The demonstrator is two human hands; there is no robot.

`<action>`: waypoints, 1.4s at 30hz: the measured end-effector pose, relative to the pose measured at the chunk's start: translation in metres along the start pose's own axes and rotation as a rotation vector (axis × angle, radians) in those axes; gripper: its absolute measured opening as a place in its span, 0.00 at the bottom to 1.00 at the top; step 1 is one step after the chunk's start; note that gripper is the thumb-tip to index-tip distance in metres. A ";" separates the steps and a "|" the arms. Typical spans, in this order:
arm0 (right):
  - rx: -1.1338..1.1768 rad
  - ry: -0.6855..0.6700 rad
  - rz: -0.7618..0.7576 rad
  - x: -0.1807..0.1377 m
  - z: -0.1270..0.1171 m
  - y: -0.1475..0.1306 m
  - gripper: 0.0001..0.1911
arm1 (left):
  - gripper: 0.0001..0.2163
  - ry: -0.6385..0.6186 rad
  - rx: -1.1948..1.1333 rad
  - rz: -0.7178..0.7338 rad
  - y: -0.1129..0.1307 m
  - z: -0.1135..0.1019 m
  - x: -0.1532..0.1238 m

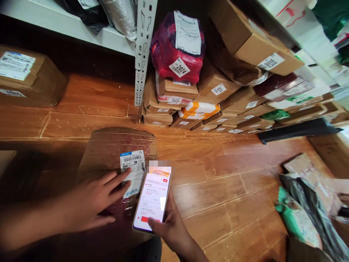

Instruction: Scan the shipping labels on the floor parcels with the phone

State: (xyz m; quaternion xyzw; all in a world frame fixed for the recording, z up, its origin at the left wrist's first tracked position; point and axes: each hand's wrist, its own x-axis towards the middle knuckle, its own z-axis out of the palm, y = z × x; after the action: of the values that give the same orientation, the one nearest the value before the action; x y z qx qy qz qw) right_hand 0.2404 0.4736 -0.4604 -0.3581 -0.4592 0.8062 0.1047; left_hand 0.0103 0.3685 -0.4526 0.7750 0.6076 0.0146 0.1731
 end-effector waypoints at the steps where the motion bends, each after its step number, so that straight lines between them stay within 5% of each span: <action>1: -0.006 0.004 0.007 0.000 0.000 0.000 0.38 | 0.31 0.008 -0.005 0.003 0.000 0.000 0.000; 12: -0.015 0.015 0.015 0.000 -0.002 0.005 0.38 | 0.30 0.061 -0.015 0.033 -0.003 -0.002 0.001; 42: -0.010 -0.007 0.009 0.001 0.004 0.000 0.39 | 0.31 -0.030 -0.002 -0.028 0.002 -0.003 0.003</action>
State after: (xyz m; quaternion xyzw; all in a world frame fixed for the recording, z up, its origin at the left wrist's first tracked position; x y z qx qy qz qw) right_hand 0.2368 0.4713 -0.4593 -0.3580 -0.4620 0.8056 0.0975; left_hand 0.0121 0.3715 -0.4495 0.7665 0.6156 0.0013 0.1832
